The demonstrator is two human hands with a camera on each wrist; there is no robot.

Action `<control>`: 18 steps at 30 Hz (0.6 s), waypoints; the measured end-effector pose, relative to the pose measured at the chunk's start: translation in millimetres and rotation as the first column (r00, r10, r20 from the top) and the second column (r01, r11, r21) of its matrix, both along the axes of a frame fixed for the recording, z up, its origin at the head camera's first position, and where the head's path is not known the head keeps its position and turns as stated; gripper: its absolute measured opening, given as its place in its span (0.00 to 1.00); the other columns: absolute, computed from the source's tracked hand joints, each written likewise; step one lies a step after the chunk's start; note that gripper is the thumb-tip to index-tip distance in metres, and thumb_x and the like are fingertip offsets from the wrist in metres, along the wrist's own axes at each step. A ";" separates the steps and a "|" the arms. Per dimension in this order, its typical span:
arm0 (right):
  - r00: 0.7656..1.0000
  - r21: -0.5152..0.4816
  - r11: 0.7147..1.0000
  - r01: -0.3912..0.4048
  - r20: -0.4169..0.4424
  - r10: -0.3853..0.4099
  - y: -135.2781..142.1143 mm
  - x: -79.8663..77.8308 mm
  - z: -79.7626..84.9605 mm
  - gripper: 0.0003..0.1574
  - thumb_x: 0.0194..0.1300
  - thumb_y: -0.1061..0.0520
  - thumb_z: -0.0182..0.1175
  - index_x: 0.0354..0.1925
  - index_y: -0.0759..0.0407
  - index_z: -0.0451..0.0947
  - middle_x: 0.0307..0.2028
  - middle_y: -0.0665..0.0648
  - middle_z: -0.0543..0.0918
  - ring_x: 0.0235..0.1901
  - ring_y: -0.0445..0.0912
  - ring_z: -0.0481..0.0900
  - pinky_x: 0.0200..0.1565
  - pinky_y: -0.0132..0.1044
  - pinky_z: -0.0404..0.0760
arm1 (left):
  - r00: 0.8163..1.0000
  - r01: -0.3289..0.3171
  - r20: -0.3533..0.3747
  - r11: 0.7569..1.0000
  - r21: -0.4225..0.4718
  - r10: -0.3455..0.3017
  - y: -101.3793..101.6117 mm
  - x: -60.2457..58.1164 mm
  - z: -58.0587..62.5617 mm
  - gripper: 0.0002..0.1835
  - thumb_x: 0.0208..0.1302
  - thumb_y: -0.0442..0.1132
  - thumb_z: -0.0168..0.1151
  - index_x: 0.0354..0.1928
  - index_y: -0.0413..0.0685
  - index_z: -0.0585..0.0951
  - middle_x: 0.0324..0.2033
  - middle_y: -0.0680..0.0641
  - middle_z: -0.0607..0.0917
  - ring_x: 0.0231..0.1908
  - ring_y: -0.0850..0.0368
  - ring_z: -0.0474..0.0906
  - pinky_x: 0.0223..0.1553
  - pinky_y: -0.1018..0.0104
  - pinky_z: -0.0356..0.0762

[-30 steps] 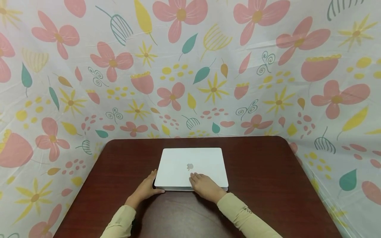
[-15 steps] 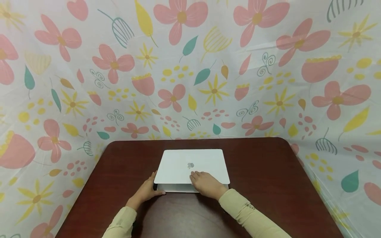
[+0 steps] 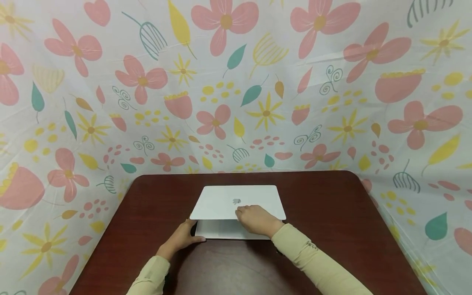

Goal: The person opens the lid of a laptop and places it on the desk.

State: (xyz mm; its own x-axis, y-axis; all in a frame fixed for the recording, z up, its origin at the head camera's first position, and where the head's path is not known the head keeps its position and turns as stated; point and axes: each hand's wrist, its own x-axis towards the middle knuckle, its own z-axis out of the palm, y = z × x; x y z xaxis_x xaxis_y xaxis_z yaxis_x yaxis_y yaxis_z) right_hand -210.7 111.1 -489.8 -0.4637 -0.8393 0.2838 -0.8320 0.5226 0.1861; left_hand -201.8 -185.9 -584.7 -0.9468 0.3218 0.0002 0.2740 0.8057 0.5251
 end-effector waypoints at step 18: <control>0.910 0.002 0.991 0.135 0.396 -0.125 -1.5 -27.5 47.5 0.10 0.63 0.59 0.50 0.25 0.51 0.72 0.18 0.45 0.69 0.17 0.38 0.64 0.23 0.32 0.67 | 1.000 0.002 0.005 0.999 -0.044 -0.002 1.5 -2.1 -2.8 0.51 0.40 0.58 0.68 0.62 0.35 0.60 0.63 0.36 0.58 0.63 0.41 0.50 0.58 0.48 0.55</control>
State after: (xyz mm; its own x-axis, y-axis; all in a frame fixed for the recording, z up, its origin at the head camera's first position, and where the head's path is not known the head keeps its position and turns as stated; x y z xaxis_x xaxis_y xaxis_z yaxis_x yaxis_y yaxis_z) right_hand -238.1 109.6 -442.3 -0.6467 -0.7590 0.0750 -0.7593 0.6313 -0.1579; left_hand -203.9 -184.4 -587.5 -0.9462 0.3230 -0.0183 0.2730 0.8274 0.4909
